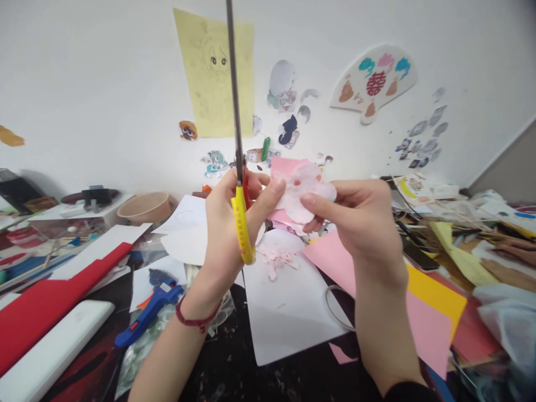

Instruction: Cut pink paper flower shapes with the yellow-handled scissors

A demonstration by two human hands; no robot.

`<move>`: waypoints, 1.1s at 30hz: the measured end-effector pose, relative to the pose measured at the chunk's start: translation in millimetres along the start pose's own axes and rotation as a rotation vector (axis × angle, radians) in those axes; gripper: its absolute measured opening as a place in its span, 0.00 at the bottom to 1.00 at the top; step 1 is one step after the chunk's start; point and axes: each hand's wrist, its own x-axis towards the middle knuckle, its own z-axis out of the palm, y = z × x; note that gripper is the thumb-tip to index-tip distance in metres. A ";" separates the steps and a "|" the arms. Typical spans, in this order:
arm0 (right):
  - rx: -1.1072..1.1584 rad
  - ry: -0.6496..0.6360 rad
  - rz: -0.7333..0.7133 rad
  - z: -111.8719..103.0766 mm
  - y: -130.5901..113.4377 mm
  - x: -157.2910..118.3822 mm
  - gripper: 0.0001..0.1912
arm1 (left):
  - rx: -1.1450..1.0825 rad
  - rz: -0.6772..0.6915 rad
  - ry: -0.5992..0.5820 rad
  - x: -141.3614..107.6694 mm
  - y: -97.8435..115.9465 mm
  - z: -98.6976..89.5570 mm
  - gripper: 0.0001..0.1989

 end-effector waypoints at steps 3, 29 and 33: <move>0.024 0.152 -0.065 2.8 -1.6 -0.8 0.11 | -0.090 0.001 -0.041 1.0 0.5 0.0 0.15; 0.102 -0.014 0.037 0.5 -0.7 -2.2 0.12 | -0.094 -0.168 -0.104 -1.1 13.1 -9.4 0.18; 0.040 -0.026 0.008 -0.3 1.2 -3.6 0.12 | -0.093 -0.189 -0.108 0.6 13.0 -13.2 0.19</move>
